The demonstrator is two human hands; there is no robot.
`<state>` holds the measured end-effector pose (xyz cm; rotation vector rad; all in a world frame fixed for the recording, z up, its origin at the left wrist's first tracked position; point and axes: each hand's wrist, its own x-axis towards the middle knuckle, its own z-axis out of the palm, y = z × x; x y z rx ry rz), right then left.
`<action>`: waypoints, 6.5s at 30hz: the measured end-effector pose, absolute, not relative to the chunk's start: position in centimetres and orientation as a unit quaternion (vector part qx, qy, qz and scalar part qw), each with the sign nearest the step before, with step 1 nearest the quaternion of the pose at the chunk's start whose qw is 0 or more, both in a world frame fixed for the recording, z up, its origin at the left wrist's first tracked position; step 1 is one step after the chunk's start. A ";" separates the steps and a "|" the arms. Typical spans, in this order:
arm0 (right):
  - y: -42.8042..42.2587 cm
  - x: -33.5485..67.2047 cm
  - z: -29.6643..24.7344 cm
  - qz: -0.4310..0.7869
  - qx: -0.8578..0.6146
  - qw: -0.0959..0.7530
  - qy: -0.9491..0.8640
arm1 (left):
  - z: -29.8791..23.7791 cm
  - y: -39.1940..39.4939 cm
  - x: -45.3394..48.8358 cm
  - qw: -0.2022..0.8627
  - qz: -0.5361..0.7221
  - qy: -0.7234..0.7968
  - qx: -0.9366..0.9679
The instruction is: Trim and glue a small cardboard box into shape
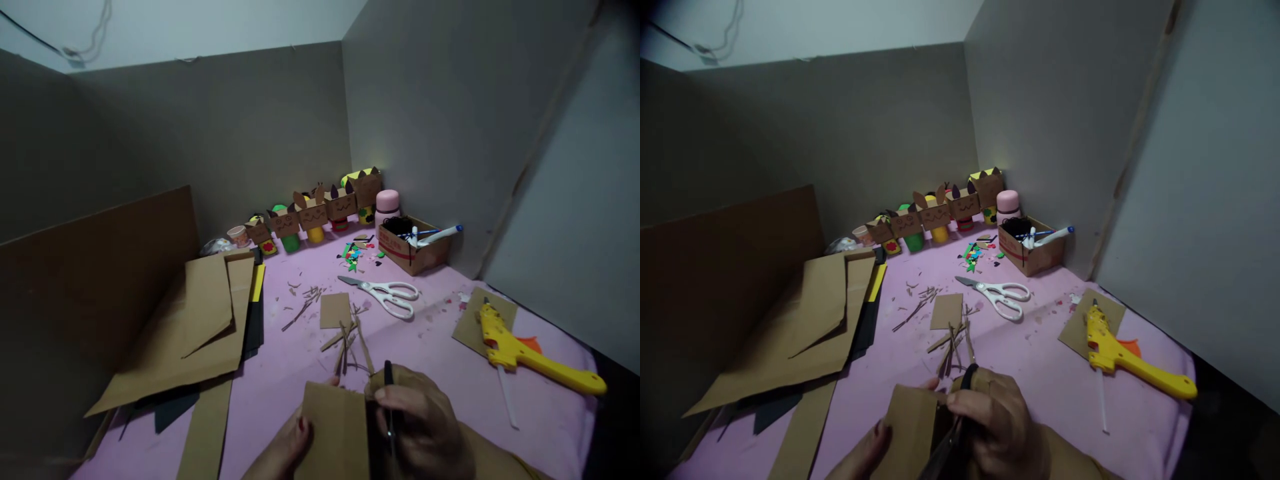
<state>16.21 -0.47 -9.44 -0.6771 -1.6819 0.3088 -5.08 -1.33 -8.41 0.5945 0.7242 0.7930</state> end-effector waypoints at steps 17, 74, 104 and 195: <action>0.6 21.2 -7.5 0.326 -0.371 0.310 -0.812 | -7.4 -0.8 -7.2 0.610 0.510 0.452 0.405; -0.6 22.3 -3.8 0.127 -0.355 0.060 -0.924 | -4.8 -1.0 -4.9 0.577 0.383 0.552 0.465; -1.1 21.5 -2.8 0.100 -0.357 0.063 -0.927 | -5.6 -1.1 -5.1 0.612 0.366 0.500 0.492; -1.3 21.2 -3.3 -0.189 -0.285 0.138 -0.930 | -7.5 -1.0 -5.4 0.672 0.395 0.410 0.473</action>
